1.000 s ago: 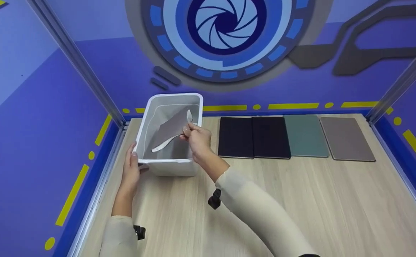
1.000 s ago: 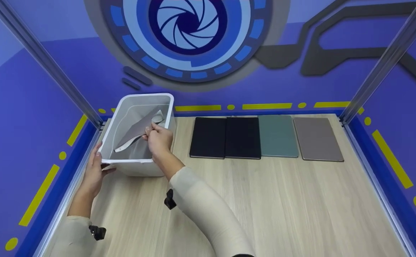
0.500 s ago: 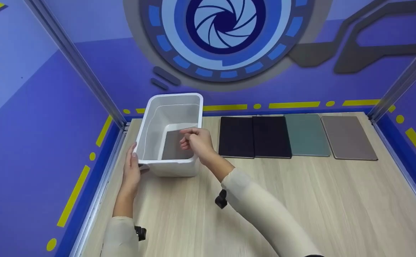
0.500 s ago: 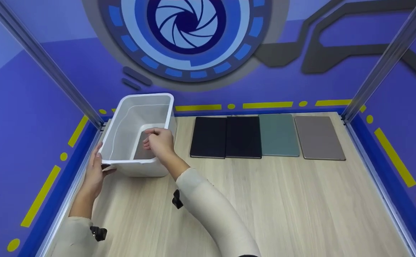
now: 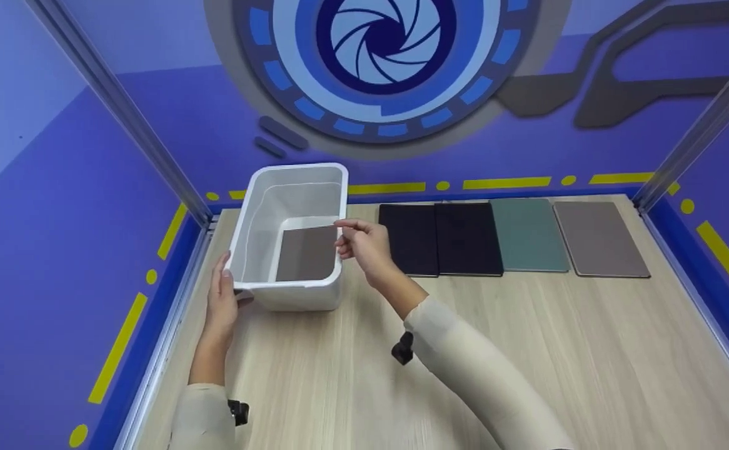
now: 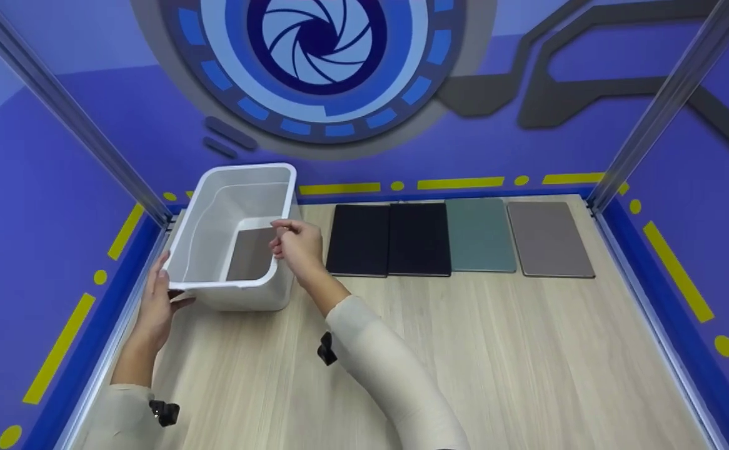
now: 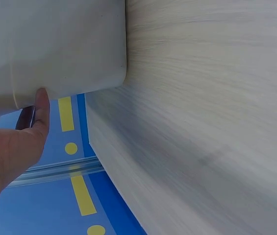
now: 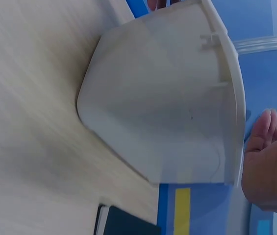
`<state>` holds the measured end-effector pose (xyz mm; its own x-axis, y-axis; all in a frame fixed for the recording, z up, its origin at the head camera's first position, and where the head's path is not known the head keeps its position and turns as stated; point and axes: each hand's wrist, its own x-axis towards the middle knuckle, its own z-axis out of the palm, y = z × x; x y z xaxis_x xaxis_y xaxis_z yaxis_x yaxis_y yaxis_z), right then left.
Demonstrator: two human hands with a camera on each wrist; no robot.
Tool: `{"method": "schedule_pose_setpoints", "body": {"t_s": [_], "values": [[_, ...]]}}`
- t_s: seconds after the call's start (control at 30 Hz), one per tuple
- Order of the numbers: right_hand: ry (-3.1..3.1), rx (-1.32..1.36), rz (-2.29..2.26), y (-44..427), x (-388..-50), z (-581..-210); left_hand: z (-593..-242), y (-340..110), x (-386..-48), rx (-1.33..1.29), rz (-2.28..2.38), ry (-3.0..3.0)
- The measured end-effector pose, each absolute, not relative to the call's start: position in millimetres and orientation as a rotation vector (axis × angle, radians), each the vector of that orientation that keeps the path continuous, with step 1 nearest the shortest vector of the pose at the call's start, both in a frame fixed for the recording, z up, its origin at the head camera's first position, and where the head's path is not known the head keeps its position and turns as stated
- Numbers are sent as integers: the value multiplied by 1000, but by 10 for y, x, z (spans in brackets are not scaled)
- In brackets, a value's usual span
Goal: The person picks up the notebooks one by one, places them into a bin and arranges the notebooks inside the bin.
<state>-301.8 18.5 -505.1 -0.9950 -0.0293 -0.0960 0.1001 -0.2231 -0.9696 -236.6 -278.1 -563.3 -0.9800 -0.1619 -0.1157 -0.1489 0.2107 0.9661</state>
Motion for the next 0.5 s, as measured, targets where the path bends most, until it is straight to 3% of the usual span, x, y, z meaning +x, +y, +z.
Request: {"method": "schedule_pose_setpoints", "body": {"t_s": [0.5], "values": [[2112, 73, -2369, 861, -3108, -5264, -5617, -2773, -2362, 316, -1932, -2446]]}}
